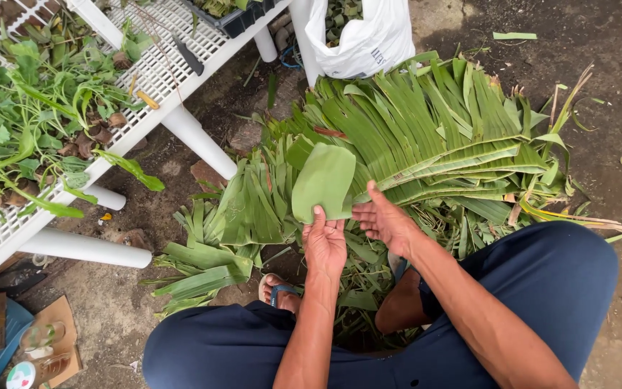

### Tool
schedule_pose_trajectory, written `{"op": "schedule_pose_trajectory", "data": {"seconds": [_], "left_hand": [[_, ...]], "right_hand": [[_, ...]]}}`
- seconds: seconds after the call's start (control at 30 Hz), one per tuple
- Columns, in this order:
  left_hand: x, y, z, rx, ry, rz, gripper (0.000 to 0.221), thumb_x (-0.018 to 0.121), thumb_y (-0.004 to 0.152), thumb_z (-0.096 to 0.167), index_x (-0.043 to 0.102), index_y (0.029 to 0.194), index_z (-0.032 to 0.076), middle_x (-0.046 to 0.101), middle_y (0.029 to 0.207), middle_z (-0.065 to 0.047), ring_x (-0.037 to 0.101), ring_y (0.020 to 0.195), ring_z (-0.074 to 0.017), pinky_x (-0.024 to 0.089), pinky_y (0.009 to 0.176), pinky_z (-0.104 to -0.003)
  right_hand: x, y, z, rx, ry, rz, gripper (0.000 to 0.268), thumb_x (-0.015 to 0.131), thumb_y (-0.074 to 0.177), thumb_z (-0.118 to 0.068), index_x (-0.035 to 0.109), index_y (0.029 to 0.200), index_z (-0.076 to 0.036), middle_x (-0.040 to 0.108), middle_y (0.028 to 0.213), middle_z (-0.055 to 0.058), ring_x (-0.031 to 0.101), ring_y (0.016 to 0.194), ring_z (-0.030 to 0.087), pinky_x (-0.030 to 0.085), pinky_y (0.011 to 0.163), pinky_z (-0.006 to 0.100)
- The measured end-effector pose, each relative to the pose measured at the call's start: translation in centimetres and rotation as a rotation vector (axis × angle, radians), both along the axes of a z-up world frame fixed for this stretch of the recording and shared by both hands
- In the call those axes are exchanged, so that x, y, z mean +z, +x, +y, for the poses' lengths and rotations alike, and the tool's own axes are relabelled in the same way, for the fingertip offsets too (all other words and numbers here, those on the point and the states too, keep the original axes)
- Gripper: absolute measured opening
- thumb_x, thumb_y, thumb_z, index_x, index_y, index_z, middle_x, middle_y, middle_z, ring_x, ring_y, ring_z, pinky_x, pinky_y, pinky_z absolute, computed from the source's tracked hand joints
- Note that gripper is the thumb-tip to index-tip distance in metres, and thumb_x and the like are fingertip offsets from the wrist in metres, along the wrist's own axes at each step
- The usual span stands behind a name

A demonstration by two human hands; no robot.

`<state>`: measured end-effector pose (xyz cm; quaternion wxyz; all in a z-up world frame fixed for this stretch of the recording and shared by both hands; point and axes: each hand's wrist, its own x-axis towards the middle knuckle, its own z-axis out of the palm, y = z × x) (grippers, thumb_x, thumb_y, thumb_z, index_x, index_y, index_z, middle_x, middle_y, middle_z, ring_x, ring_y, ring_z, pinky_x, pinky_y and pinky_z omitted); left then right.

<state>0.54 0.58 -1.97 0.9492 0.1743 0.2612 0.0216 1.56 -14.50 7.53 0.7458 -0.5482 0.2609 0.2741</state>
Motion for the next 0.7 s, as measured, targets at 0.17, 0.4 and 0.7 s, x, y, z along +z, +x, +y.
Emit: {"op": "schedule_pose_trajectory", "data": {"seconds": [0.17, 0.4, 0.7], "left_hand": [[4.4, -0.9, -1.6, -0.054, 0.018, 0.002, 0.034, 0.072, 0.092, 0.010, 0.067, 0.126, 0.012, 0.069, 0.127, -0.021, 0.065, 0.121, -0.0338, 0.051, 0.110, -0.052], [5.1, -0.6, -1.6, -0.030, -0.168, -0.048, 0.034, 0.070, 0.095, 0.016, 0.066, 0.128, 0.011, 0.065, 0.134, -0.019, 0.059, 0.130, -0.0346, 0.046, 0.115, -0.052], [3.7, 0.2, -2.9, -0.061, -0.133, -0.054, 0.037, 0.067, 0.097, 0.019, 0.065, 0.133, 0.011, 0.060, 0.139, -0.018, 0.053, 0.135, -0.0334, 0.040, 0.119, -0.051]], "right_hand": [[-5.9, 1.4, -1.4, -0.178, 0.262, 0.006, 0.028, 0.082, 0.088, -0.038, 0.071, 0.101, -0.017, 0.077, 0.089, -0.002, 0.069, 0.079, 0.012, 0.053, 0.078, 0.031], [-4.5, 1.2, -1.3, -0.464, 0.511, -0.066, 0.012, 0.078, 0.089, -0.020, 0.068, 0.087, -0.013, 0.077, 0.080, 0.002, 0.071, 0.077, 0.014, 0.056, 0.082, 0.031], [-4.2, 0.2, -2.5, -0.507, 0.427, -0.229, 0.012, 0.077, 0.091, -0.013, 0.070, 0.099, -0.010, 0.079, 0.083, 0.007, 0.074, 0.074, 0.013, 0.058, 0.071, 0.026]]}}
